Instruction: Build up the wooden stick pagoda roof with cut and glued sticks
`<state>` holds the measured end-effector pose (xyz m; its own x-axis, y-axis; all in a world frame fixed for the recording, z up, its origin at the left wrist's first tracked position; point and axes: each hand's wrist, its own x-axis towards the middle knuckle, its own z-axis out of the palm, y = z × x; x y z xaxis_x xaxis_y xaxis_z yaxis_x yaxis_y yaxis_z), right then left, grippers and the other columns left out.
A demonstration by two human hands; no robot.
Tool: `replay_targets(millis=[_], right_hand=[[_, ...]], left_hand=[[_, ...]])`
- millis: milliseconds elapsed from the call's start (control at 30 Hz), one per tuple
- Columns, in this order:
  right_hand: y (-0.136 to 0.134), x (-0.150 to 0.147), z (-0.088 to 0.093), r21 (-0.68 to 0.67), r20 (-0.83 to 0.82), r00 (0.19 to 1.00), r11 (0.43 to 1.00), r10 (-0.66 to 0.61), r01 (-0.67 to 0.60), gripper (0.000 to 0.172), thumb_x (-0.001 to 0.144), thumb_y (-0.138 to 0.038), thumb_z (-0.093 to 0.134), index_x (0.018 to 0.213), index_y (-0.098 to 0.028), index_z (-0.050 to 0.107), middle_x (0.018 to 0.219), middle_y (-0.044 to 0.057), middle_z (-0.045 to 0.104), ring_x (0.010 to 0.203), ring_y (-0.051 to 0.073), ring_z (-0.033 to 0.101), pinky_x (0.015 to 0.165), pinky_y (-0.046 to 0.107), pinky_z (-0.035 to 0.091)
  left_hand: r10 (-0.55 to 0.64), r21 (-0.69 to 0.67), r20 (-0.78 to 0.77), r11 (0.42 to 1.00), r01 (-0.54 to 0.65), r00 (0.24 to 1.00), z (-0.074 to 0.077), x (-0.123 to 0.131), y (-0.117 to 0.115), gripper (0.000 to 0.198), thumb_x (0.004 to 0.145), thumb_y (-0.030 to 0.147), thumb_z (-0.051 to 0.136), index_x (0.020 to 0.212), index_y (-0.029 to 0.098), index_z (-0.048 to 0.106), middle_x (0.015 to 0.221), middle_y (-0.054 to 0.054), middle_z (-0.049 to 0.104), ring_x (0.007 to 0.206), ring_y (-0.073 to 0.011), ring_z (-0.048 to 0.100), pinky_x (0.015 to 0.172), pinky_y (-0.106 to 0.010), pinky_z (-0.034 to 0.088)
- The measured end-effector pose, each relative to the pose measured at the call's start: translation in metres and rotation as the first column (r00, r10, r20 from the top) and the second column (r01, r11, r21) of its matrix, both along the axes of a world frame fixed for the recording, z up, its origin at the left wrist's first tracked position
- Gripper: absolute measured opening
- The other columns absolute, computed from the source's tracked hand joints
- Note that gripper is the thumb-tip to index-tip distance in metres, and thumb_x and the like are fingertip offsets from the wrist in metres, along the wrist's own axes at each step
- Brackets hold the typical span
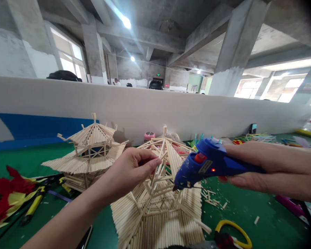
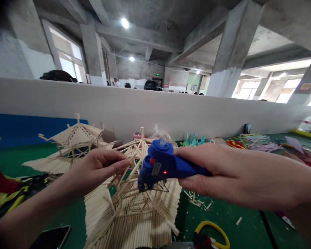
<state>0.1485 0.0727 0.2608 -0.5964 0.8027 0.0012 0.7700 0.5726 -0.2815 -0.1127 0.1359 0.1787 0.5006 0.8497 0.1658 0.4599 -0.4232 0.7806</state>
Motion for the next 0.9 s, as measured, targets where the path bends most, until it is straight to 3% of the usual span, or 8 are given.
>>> replay_targets(millis=[200,367,567,900], right_hand=[[0.0037,-0.0012,-0.0006,-0.024,0.002,1.000,1.000,-0.012,0.012,0.047,0.079,-0.041,0.046,0.125,-0.036,0.039,0.105,-0.003,0.061,0.091,0.022,0.057,0.071,0.028,0.050],[0.0018,0.0055,-0.0019,0.026,-0.029,0.994,0.994,-0.102,0.102,0.047,0.073,-0.042,0.052,0.120,-0.039,0.044,0.104,-0.005,0.061,0.091,0.024,0.057,0.074,0.029,0.049],[0.0051,0.0075,-0.0029,-0.024,0.010,0.986,0.985,-0.168,0.169,0.044,0.073,-0.046,0.050,0.117,-0.036,0.047,0.097,-0.002,0.062,0.087,0.024,0.057,0.073,0.030,0.048],[0.0102,0.0001,0.0036,-0.117,-0.083,0.991,0.989,-0.105,0.095,0.043,0.079,-0.038,0.047,0.122,-0.034,0.043,0.101,-0.004,0.059,0.086,0.019,0.054,0.075,0.022,0.045]], left_hand=[[0.013,0.000,-0.004,1.000,-0.013,1.000,0.0000,0.0005,0.0006,0.029,0.078,0.038,0.046,0.071,0.015,0.062,0.057,0.003,0.045,0.054,-0.0090,0.039,0.049,-0.021,0.030],[-0.001,-0.006,0.013,1.000,0.001,1.000,-0.0029,-0.0016,0.0013,0.029,0.078,0.040,0.046,0.075,0.016,0.063,0.058,0.003,0.045,0.055,-0.0092,0.038,0.051,-0.021,0.031],[-0.006,0.000,0.006,1.000,0.006,1.000,-0.0010,0.0000,0.0001,0.029,0.079,0.039,0.044,0.071,0.017,0.061,0.057,0.003,0.042,0.054,-0.0090,0.036,0.050,-0.022,0.029],[-0.016,0.025,-0.017,1.000,0.016,1.000,-0.0001,-0.0001,0.0005,0.032,0.080,0.039,0.042,0.061,0.016,0.053,0.055,0.004,0.040,0.053,-0.0085,0.035,0.049,-0.022,0.029]])
